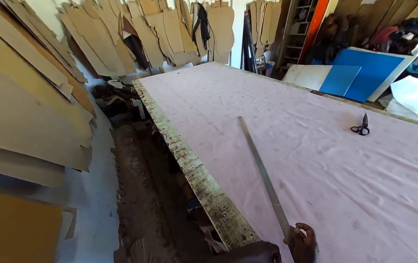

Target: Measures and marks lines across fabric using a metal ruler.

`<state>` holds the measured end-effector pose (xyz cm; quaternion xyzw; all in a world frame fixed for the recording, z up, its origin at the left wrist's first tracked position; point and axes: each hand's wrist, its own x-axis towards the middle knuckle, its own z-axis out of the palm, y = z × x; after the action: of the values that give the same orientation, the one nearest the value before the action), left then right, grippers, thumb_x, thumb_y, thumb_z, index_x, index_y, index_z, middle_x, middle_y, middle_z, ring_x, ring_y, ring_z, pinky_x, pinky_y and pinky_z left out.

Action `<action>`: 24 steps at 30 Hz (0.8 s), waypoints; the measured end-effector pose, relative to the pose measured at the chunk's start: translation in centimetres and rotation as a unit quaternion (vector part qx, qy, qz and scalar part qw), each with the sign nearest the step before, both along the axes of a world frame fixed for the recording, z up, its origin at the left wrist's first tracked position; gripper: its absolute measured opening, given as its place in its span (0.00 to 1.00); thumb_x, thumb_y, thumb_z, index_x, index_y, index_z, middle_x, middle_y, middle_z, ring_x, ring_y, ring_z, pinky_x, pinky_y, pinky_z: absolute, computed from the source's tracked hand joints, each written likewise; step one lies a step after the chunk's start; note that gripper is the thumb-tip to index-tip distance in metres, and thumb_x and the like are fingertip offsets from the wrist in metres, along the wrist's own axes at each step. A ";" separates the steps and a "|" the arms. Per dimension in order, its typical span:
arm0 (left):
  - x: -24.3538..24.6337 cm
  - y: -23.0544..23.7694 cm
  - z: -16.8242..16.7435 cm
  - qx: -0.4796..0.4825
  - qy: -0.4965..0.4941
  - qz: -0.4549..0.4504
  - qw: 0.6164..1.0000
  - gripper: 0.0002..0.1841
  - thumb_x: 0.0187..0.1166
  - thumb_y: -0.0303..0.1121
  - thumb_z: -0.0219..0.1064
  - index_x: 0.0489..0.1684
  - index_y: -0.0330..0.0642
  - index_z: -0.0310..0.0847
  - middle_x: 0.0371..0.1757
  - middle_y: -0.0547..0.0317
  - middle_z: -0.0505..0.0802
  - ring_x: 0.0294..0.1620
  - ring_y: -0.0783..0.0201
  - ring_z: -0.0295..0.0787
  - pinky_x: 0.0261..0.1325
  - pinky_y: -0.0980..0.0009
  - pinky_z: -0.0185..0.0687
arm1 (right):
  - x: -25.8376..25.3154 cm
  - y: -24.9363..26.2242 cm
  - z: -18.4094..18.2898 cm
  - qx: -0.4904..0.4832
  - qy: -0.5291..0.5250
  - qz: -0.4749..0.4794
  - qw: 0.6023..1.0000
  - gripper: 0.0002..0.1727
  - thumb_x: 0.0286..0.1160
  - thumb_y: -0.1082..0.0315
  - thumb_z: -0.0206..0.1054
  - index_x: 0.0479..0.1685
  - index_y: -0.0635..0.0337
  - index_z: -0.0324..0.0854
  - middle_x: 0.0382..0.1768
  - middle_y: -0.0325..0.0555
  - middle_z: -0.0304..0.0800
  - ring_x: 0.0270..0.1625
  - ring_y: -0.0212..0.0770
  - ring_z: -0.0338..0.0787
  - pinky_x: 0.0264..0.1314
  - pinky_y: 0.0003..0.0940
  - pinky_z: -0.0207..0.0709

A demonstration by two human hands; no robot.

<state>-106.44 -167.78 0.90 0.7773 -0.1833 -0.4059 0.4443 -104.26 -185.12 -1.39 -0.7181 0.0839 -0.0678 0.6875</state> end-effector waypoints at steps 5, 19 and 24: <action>7.8 10.6 -0.1 -0.012 -0.114 0.221 0.969 0.26 0.86 0.52 0.62 0.66 0.36 0.78 0.42 0.45 0.91 0.38 0.53 0.92 0.49 0.52 0.90 | 6.8 -0.4 -1.7 -0.126 0.003 0.100 0.987 0.17 0.82 0.69 0.56 0.66 0.65 0.72 0.38 0.47 0.93 0.29 0.41 0.92 0.27 0.41 0.89; 42.1 47.9 -3.7 0.174 -0.406 0.273 0.855 0.38 0.84 0.49 0.65 0.89 0.34 0.61 0.89 0.30 0.65 0.91 0.33 0.56 0.91 0.37 0.51 | 5.9 5.8 -2.1 -0.440 0.147 -0.208 0.861 0.21 0.90 0.63 0.52 0.75 0.58 0.77 0.70 0.52 0.85 0.74 0.56 0.82 0.79 0.61 0.70; 48.2 50.7 -6.2 0.236 -0.457 0.209 0.832 0.46 0.81 0.69 0.47 0.84 0.37 0.68 0.88 0.29 0.67 0.90 0.27 0.53 0.83 0.20 0.39 | 4.6 8.9 -5.0 -0.473 0.172 -0.245 0.829 0.21 0.88 0.67 0.54 0.75 0.62 0.78 0.83 0.51 0.75 0.86 0.52 0.73 0.88 0.54 0.65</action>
<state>-58.23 -117.05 -5.30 0.9751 -0.0977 0.0673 0.1875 -99.68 -176.17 -6.38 -0.9114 0.3316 -0.1405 0.1993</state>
